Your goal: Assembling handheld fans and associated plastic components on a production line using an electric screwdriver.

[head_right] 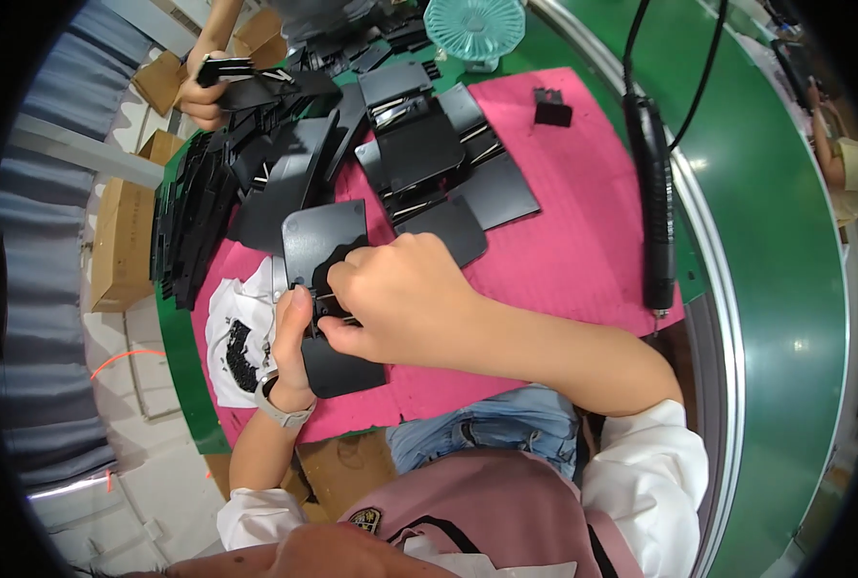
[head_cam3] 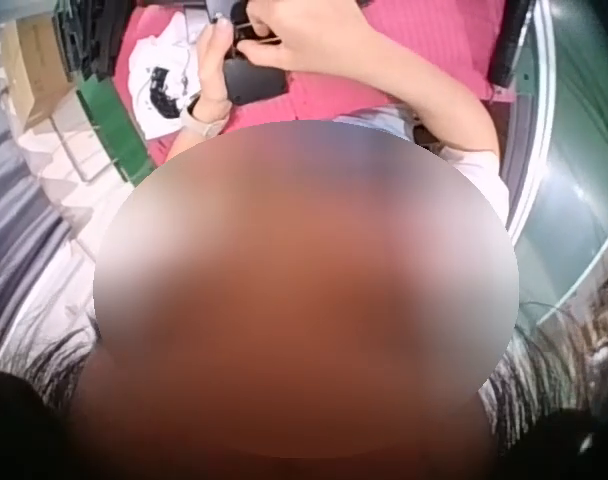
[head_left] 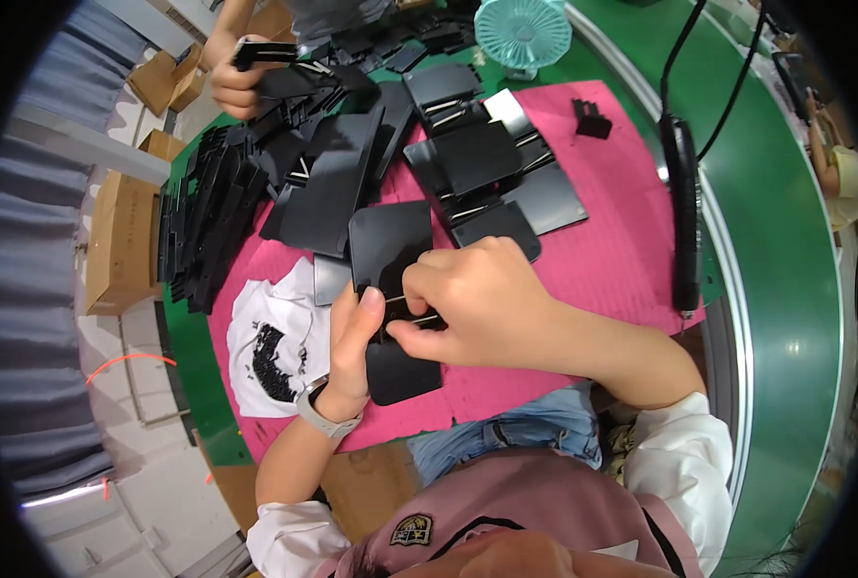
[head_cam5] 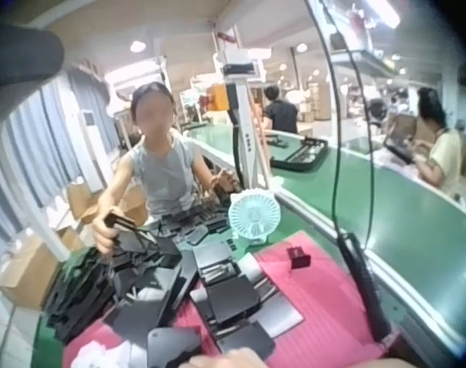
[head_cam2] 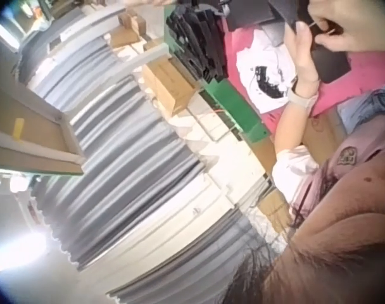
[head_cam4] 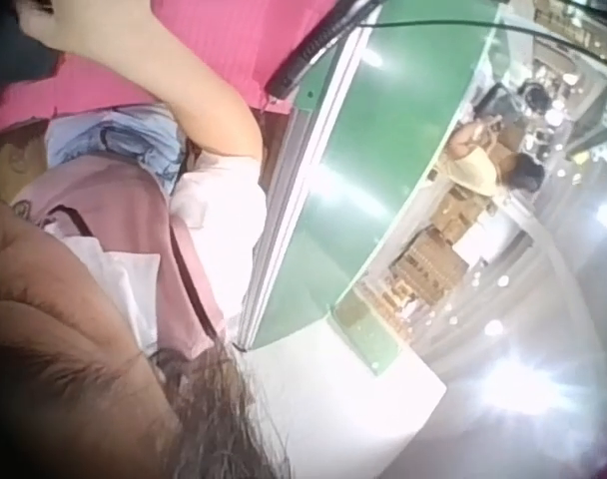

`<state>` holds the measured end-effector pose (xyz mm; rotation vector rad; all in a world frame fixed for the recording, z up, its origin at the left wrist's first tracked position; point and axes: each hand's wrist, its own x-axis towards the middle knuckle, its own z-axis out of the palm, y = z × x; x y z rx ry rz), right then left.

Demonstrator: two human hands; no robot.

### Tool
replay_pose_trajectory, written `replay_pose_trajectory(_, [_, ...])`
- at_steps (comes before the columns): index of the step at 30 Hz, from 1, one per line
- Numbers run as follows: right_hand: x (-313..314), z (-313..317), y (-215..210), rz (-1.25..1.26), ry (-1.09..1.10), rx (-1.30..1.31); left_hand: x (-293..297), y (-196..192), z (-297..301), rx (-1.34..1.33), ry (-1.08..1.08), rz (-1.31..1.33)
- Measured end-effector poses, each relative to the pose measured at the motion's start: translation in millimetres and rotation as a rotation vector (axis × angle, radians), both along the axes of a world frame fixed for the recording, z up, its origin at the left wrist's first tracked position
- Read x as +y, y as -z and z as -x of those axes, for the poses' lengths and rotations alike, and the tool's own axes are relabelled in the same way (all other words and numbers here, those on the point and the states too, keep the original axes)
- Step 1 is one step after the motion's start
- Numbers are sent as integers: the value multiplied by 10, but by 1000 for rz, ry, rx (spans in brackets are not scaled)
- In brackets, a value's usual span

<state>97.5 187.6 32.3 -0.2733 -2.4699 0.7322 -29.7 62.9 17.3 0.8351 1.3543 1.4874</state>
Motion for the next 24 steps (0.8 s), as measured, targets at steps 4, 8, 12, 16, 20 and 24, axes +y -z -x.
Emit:
replay_pose_trajectory(4, [156,-45,-114,36,-81,-53,27,-43,38,-38,45,-23])
replay_pose_trajectory(8, [399,-53,-317,111,131,30,-19,25,49,-84,-27,-24])
replay_pose_trajectory(12, [626,240,-680,-300,340,-13,9,114,87,199,-73,-169])
replay_pose_trajectory(16, [1246,1016,-573,-669,360,-83,19,213,33,78,-99,-177])
replay_pose_trajectory(20, [2007,1670,-168,-861,254,-440,69,353,40,-27,-44,-185])
replay_pose_trajectory(24, [2329,1908,68,-732,114,-617,104,414,49,-14,-44,-205])
